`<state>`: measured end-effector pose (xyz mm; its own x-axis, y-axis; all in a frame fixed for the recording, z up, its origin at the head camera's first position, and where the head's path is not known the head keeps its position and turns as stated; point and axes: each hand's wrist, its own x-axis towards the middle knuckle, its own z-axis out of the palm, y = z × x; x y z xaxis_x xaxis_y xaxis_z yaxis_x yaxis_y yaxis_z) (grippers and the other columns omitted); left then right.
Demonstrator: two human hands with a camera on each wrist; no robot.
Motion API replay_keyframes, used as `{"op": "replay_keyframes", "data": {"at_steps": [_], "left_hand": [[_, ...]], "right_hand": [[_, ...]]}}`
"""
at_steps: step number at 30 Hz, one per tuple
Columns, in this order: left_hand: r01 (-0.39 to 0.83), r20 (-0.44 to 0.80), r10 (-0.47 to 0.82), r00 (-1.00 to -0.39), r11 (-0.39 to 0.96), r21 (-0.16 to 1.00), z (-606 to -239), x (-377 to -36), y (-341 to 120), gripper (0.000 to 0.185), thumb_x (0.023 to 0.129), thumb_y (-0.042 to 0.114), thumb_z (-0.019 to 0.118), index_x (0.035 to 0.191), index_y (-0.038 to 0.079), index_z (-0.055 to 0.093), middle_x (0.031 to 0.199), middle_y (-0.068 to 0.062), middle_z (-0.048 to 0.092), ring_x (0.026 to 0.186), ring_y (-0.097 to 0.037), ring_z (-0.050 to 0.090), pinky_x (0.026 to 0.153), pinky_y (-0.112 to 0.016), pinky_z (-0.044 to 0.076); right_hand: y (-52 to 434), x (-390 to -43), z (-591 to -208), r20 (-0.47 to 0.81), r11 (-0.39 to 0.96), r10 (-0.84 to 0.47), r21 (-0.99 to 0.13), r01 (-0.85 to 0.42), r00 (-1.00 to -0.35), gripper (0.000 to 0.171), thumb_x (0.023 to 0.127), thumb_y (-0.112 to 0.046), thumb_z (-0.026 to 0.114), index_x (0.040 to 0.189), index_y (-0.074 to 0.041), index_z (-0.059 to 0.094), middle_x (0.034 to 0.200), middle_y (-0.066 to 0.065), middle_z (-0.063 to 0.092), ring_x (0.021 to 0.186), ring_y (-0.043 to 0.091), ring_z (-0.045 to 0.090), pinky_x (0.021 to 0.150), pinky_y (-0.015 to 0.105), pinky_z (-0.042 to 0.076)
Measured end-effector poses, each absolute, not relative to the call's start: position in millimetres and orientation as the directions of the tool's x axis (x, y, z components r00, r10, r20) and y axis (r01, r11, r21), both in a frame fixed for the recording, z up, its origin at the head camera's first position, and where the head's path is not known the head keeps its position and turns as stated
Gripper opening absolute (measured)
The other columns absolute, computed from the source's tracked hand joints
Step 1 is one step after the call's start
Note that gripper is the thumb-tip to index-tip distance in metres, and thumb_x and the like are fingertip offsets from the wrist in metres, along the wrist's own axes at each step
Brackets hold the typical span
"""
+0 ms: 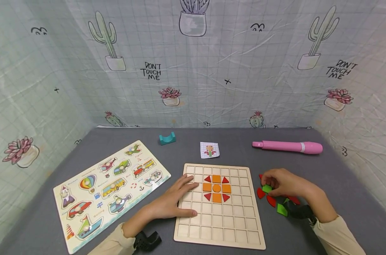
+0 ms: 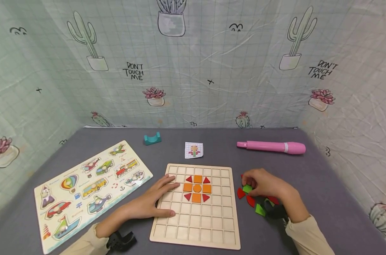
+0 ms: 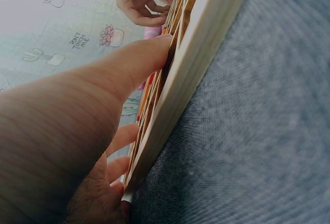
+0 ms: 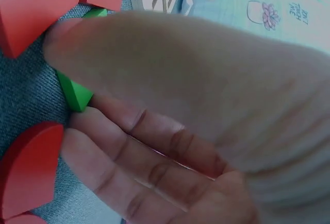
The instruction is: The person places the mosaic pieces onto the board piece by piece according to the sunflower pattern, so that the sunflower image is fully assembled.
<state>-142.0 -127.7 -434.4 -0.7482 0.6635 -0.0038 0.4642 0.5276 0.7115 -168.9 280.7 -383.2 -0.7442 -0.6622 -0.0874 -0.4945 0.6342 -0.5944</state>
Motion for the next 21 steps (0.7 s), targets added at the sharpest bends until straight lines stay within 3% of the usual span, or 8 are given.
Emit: {"op": "replay_keyframes", "data": {"at_steps": [9, 21], "left_hand": [[0.468, 0.001, 0.662, -0.749, 0.528, 0.708, -433.2, -141.3, -127.0, 0.08, 0.083, 0.046, 0.074, 0.149, 0.017, 0.039, 0.161, -0.006, 0.018, 0.15, -0.03, 0.003, 0.111, -0.064, 0.021], [0.467, 0.001, 0.666, -0.746, 0.523, 0.713, -434.6, -141.9, -127.2, 0.08, 0.083, 0.046, 0.074, 0.149, 0.017, 0.039, 0.161, -0.007, 0.019, 0.15, -0.031, 0.003, 0.111, -0.065, 0.02]], "right_hand": [[278.2, -167.3, -380.6, -0.044, 0.618, -0.68, -0.571, -0.54, -0.732, 0.022, 0.078, 0.0, 0.073, 0.095, -0.01, 0.064, 0.088, -0.005, 0.055, 0.07, 0.005, 0.049, 0.059, 0.023, 0.045], [247.7, -156.6, -375.5, 0.043, 0.486, -0.769, -0.611, -0.626, -0.638, 0.02, 0.084, -0.005, 0.073, 0.101, -0.013, 0.067, 0.097, -0.003, 0.058, 0.078, 0.007, 0.054, 0.066, 0.025, 0.05]]}}
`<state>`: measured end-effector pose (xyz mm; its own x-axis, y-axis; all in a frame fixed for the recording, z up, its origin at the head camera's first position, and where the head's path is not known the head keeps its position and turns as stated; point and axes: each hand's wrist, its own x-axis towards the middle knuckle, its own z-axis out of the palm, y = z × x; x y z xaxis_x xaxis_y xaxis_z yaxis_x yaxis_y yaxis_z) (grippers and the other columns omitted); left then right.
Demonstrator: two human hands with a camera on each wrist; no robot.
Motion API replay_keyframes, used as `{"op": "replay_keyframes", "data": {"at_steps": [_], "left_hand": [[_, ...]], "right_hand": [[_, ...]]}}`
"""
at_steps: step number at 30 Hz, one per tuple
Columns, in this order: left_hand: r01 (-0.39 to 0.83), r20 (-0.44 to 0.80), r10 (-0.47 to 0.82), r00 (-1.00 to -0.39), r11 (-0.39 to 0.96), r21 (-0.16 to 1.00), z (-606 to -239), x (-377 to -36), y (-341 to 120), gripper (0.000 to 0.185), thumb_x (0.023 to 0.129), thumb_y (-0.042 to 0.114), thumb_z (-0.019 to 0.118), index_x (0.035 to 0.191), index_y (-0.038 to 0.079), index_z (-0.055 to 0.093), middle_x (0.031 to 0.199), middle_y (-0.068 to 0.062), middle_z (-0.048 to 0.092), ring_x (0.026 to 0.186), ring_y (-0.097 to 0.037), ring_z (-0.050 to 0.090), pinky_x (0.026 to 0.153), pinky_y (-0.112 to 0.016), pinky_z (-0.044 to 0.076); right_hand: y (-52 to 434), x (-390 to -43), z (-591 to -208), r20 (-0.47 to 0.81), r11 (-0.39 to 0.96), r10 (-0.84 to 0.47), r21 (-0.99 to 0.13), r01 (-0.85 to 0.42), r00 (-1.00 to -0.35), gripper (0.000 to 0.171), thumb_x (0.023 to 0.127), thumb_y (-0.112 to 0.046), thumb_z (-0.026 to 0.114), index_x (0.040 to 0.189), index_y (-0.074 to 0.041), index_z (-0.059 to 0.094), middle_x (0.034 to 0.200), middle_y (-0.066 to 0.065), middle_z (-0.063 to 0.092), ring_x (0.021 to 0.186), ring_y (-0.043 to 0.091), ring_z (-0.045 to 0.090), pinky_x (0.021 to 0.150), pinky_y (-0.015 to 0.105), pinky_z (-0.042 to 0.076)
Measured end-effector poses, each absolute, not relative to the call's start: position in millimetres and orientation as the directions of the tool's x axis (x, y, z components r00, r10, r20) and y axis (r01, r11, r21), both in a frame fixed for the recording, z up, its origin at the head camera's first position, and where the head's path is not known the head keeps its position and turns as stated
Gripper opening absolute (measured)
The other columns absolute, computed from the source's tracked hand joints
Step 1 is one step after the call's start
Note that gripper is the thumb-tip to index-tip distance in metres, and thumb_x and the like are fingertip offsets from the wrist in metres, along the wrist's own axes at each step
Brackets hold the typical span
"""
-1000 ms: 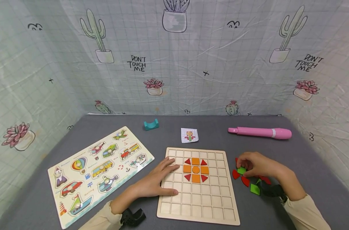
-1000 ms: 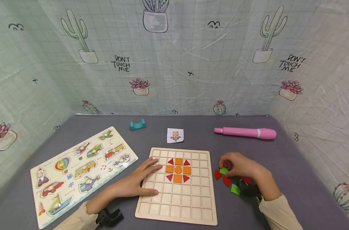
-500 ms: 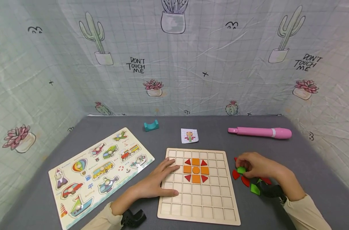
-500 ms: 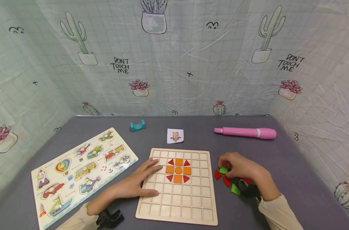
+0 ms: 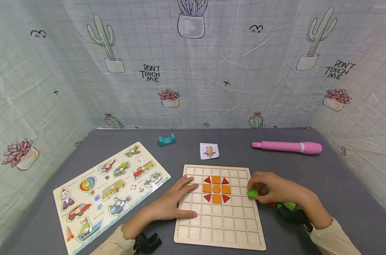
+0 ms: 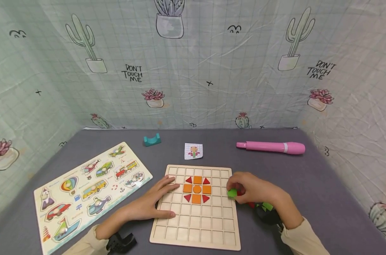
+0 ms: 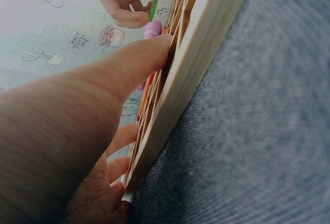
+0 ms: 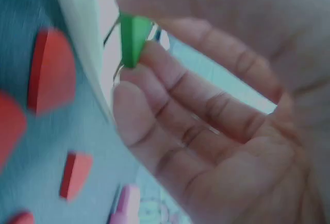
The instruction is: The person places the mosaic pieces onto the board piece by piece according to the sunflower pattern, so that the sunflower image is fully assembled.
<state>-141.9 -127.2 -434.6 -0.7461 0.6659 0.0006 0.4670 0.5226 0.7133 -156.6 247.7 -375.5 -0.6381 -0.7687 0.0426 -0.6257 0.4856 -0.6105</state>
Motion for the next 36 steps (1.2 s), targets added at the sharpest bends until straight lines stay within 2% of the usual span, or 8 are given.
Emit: {"op": "replay_keyframes", "data": {"at_steps": [4, 10, 14, 18, 24, 29, 36], "left_hand": [[0.467, 0.0, 0.664, -0.748, 0.527, 0.71, -435.5, -140.9, -126.8, 0.08, 0.083, 0.046, 0.075, 0.149, 0.016, 0.04, 0.161, -0.008, 0.019, 0.15, -0.032, 0.003, 0.111, -0.064, 0.02], [0.469, 0.001, 0.664, -0.748, 0.527, 0.708, -436.1, -140.3, -126.5, 0.08, 0.083, 0.046, 0.075, 0.149, 0.016, 0.04, 0.16, -0.008, 0.02, 0.15, -0.032, 0.004, 0.111, -0.065, 0.021], [0.468, 0.003, 0.663, -0.748, 0.525, 0.711, -435.8, -140.4, -126.8, 0.08, 0.082, 0.045, 0.075, 0.149, 0.015, 0.04, 0.16, -0.009, 0.019, 0.15, -0.032, 0.003, 0.111, -0.065, 0.02], [0.466, 0.004, 0.66, -0.751, 0.525, 0.712, -435.5, -140.5, -127.1, 0.081, 0.082, 0.045, 0.075, 0.149, 0.015, 0.04, 0.161, -0.008, 0.019, 0.15, -0.032, 0.003, 0.111, -0.065, 0.019], [0.467, 0.006, 0.659, -0.752, 0.526, 0.711, -436.3, -141.1, -127.3, 0.081, 0.082, 0.046, 0.075, 0.149, 0.016, 0.04, 0.16, -0.008, 0.02, 0.15, -0.031, 0.003, 0.111, -0.065, 0.02], [0.467, 0.004, 0.66, -0.751, 0.528, 0.71, -437.2, -141.6, -127.5, 0.08, 0.083, 0.046, 0.075, 0.149, 0.016, 0.04, 0.161, -0.007, 0.019, 0.15, -0.031, 0.003, 0.111, -0.065, 0.021], [0.472, 0.009, 0.664, -0.748, 0.522, 0.71, -436.3, -142.2, -127.5, 0.08, 0.083, 0.046, 0.074, 0.149, 0.016, 0.04, 0.161, -0.008, 0.019, 0.15, -0.031, 0.003, 0.11, -0.065, 0.021]], "right_hand": [[230.7, -152.0, -379.4, 0.068, 0.44, -0.791, -0.627, -0.643, -0.607, 0.02, 0.084, -0.006, 0.073, 0.101, -0.015, 0.067, 0.097, -0.004, 0.059, 0.081, 0.012, 0.054, 0.066, 0.025, 0.05], [211.0, -144.8, -384.5, 0.088, 0.368, -0.833, -0.649, -0.666, -0.546, 0.019, 0.086, -0.003, 0.069, 0.101, -0.015, 0.067, 0.1, -0.004, 0.058, 0.08, 0.011, 0.052, 0.064, 0.022, 0.049], [197.7, -139.5, -385.9, 0.057, 0.384, -0.839, -0.643, -0.663, -0.541, 0.018, 0.087, -0.005, 0.069, 0.101, -0.016, 0.068, 0.102, -0.006, 0.058, 0.083, 0.008, 0.053, 0.071, 0.022, 0.05], [186.7, -135.0, -385.9, 0.009, 0.41, -0.842, -0.639, -0.651, -0.539, 0.017, 0.088, -0.005, 0.067, 0.101, -0.016, 0.068, 0.103, -0.007, 0.057, 0.085, 0.006, 0.053, 0.072, 0.02, 0.049], [176.6, -130.7, -389.7, 0.024, 0.401, -0.857, -0.596, -0.696, -0.515, 0.016, 0.087, -0.004, 0.067, 0.098, -0.016, 0.068, 0.1, -0.007, 0.055, 0.089, 0.007, 0.051, 0.077, 0.019, 0.047], [170.2, -126.7, -391.6, 0.015, 0.435, -0.847, -0.557, -0.708, -0.532, 0.011, 0.088, -0.008, 0.07, 0.097, -0.015, 0.069, 0.098, -0.008, 0.056, 0.088, 0.005, 0.051, 0.077, 0.018, 0.048], [164.3, -123.2, -391.6, 0.014, 0.499, -0.801, -0.538, -0.679, -0.599, 0.009, 0.089, -0.015, 0.073, 0.098, -0.016, 0.072, 0.095, -0.007, 0.055, 0.078, 0.002, 0.05, 0.068, 0.016, 0.047]]}}
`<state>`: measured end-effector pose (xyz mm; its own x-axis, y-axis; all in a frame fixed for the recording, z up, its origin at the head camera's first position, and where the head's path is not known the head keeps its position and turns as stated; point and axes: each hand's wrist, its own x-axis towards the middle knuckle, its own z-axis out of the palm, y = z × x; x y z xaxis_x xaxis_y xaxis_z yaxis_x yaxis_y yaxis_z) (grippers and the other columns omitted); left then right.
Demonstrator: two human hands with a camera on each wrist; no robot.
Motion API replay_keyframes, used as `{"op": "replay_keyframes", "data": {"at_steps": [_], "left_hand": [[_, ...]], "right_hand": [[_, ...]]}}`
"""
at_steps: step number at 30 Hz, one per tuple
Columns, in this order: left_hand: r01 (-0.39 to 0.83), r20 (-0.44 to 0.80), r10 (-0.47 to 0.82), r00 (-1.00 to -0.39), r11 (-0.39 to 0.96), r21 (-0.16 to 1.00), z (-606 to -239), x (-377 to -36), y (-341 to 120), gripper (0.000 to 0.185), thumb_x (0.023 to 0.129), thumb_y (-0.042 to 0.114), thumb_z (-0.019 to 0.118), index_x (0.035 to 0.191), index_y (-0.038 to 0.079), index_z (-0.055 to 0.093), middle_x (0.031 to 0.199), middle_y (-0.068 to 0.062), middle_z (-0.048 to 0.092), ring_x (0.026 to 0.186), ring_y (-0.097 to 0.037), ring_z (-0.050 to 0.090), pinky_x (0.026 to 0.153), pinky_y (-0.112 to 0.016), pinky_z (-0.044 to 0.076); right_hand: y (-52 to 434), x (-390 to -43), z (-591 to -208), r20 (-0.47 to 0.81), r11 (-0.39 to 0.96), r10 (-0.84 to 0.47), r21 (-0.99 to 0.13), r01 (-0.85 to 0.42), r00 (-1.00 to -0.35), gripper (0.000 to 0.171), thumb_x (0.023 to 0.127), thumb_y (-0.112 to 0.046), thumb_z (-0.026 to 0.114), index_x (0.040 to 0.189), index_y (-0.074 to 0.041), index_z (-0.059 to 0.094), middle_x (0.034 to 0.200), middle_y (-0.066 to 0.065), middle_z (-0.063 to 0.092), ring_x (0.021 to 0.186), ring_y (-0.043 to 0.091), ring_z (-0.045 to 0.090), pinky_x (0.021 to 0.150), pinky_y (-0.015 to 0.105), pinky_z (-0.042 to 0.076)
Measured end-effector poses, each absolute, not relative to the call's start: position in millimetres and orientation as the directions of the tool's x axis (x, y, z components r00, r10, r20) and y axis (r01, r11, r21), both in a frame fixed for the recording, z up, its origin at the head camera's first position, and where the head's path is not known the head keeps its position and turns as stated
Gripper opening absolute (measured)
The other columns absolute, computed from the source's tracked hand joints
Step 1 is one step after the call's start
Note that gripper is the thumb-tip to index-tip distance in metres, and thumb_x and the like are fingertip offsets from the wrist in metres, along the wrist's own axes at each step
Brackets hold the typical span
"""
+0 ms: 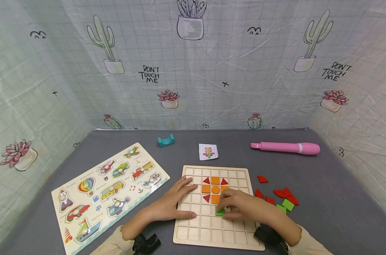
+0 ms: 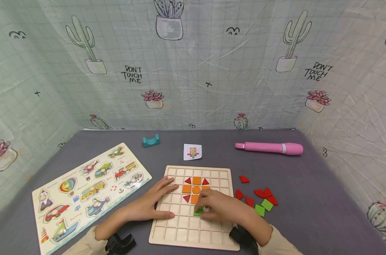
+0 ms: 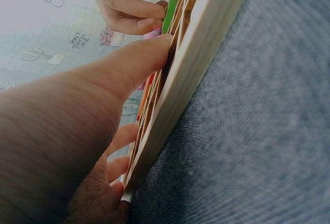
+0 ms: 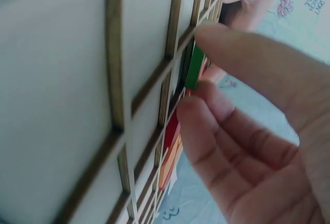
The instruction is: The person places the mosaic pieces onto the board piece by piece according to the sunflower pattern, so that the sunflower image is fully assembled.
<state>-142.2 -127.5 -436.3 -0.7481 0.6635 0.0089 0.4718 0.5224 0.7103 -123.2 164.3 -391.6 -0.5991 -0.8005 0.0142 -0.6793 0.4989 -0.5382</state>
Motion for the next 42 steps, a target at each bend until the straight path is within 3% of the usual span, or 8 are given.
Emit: {"op": "replay_keyframes", "data": {"at_steps": [17, 29, 42], "left_hand": [[0.462, 0.003, 0.659, -0.752, 0.524, 0.715, -434.3, -141.6, -129.3, 0.08, 0.083, 0.046, 0.074, 0.149, 0.016, 0.04, 0.161, -0.008, 0.019, 0.15, -0.032, 0.003, 0.111, -0.065, 0.02], [0.465, 0.003, 0.66, -0.751, 0.526, 0.712, -436.9, -142.3, -128.2, 0.08, 0.083, 0.047, 0.074, 0.149, 0.017, 0.04, 0.161, -0.007, 0.019, 0.15, -0.031, 0.003, 0.111, -0.065, 0.021], [0.465, 0.003, 0.665, -0.747, 0.52, 0.716, -435.4, -142.2, -127.5, 0.08, 0.083, 0.045, 0.074, 0.149, 0.015, 0.04, 0.161, -0.007, 0.018, 0.15, -0.03, 0.002, 0.111, -0.064, 0.019]], "right_hand": [[153.2, -120.7, -395.7, 0.088, 0.505, -0.787, -0.477, -0.719, -0.611, 0.006, 0.088, -0.013, 0.074, 0.094, -0.013, 0.075, 0.095, -0.005, 0.061, 0.07, 0.0, 0.048, 0.062, 0.013, 0.043], [161.7, -123.1, -394.4, 0.12, 0.499, -0.786, -0.456, -0.737, -0.606, 0.006, 0.088, -0.013, 0.073, 0.092, -0.016, 0.072, 0.097, -0.008, 0.058, 0.086, 0.004, 0.053, 0.075, 0.018, 0.049], [186.2, -135.0, -378.4, 0.198, 0.515, -0.747, -0.431, -0.741, -0.635, 0.01, 0.084, -0.007, 0.076, 0.091, -0.013, 0.072, 0.094, -0.005, 0.062, 0.084, 0.009, 0.057, 0.069, 0.022, 0.053]]}}
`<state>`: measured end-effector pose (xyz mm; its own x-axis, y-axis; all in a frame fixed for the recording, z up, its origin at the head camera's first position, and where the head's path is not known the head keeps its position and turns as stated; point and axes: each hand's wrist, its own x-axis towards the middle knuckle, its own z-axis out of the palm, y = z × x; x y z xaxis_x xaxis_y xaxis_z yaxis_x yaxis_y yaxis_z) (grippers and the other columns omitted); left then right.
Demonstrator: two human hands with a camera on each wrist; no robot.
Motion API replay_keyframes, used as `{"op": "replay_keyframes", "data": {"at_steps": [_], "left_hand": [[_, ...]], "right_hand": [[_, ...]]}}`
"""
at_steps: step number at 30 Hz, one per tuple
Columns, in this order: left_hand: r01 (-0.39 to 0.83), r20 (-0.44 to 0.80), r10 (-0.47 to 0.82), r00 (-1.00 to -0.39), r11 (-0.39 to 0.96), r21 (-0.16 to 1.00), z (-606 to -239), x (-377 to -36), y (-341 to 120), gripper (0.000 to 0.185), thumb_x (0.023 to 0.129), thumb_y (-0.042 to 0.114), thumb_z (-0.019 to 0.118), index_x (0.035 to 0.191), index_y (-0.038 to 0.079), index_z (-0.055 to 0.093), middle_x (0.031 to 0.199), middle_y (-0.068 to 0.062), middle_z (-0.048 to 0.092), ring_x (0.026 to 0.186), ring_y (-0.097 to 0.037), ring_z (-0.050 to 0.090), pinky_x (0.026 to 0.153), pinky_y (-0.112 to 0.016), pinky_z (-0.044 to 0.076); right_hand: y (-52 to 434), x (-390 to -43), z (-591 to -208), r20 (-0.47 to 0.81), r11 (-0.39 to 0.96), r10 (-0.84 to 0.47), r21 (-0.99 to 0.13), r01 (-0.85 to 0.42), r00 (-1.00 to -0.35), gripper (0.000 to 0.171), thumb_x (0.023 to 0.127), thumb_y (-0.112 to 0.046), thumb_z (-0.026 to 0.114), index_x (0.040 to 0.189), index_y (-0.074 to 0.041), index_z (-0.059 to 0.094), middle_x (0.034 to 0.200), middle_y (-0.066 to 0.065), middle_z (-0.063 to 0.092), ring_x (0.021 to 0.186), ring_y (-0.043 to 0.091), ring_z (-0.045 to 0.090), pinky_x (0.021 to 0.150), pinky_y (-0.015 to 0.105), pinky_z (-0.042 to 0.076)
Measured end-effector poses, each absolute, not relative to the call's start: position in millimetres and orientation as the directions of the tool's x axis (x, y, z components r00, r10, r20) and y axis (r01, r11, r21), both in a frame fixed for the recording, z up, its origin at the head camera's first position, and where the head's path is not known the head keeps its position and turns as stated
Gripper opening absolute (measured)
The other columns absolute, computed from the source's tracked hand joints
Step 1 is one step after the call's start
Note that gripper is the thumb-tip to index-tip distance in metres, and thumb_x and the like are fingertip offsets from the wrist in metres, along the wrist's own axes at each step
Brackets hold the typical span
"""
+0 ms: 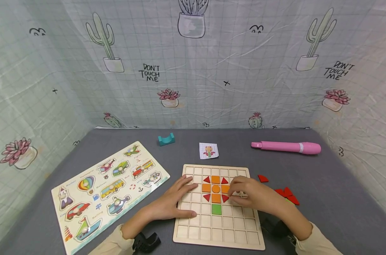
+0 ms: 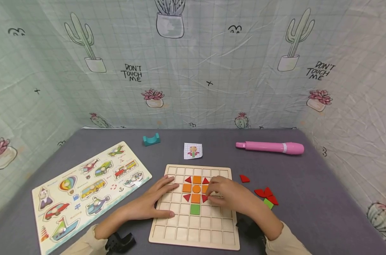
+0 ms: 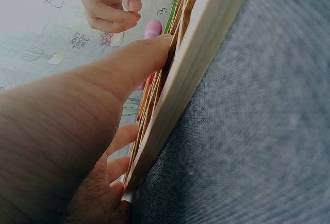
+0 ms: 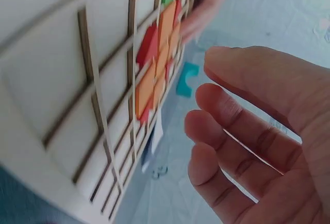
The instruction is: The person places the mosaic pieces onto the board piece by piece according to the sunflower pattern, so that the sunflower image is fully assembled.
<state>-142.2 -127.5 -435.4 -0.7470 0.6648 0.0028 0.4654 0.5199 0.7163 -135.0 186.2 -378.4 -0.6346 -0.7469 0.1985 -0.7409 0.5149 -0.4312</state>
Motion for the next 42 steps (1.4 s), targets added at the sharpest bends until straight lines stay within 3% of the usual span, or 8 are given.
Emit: {"op": "replay_keyframes", "data": {"at_steps": [9, 17, 30, 42], "left_hand": [[0.464, 0.0, 0.665, -0.747, 0.521, 0.716, -435.6, -142.6, -127.3, 0.08, 0.083, 0.046, 0.074, 0.149, 0.016, 0.039, 0.161, -0.006, 0.018, 0.15, -0.03, 0.002, 0.111, -0.065, 0.02], [0.465, 0.004, 0.661, -0.75, 0.524, 0.713, -436.2, -142.8, -127.7, 0.081, 0.083, 0.047, 0.074, 0.15, 0.018, 0.039, 0.162, -0.005, 0.017, 0.15, -0.03, 0.001, 0.111, -0.065, 0.02], [0.469, 0.001, 0.666, -0.746, 0.524, 0.711, -435.6, -142.7, -127.2, 0.081, 0.083, 0.046, 0.074, 0.149, 0.016, 0.039, 0.161, -0.006, 0.018, 0.15, -0.03, 0.002, 0.111, -0.064, 0.02], [0.466, -0.005, 0.669, -0.743, 0.523, 0.714, -435.3, -142.9, -127.5, 0.081, 0.083, 0.046, 0.074, 0.15, 0.016, 0.039, 0.162, -0.006, 0.016, 0.15, -0.03, 0.001, 0.112, -0.064, 0.019]], "right_hand": [[215.6, -148.9, -372.0, 0.168, 0.554, -0.711, -0.464, -0.691, -0.682, 0.009, 0.086, -0.004, 0.073, 0.092, -0.01, 0.072, 0.093, -0.003, 0.062, 0.077, 0.005, 0.054, 0.062, 0.025, 0.05], [235.8, -156.4, -370.2, 0.115, 0.555, -0.727, -0.481, -0.678, -0.677, 0.011, 0.084, -0.002, 0.074, 0.092, -0.009, 0.071, 0.089, -0.003, 0.061, 0.073, 0.005, 0.052, 0.061, 0.026, 0.049], [253.3, -160.6, -376.1, -0.108, 0.602, -0.702, -0.619, -0.505, -0.704, 0.018, 0.079, 0.001, 0.076, 0.092, -0.009, 0.069, 0.09, -0.002, 0.062, 0.072, 0.006, 0.055, 0.062, 0.025, 0.05], [258.5, -164.1, -382.2, -0.093, 0.622, -0.671, -0.611, -0.49, -0.736, 0.017, 0.079, -0.005, 0.078, 0.092, -0.006, 0.066, 0.089, 0.0, 0.058, 0.07, 0.005, 0.055, 0.062, 0.025, 0.05]]}}
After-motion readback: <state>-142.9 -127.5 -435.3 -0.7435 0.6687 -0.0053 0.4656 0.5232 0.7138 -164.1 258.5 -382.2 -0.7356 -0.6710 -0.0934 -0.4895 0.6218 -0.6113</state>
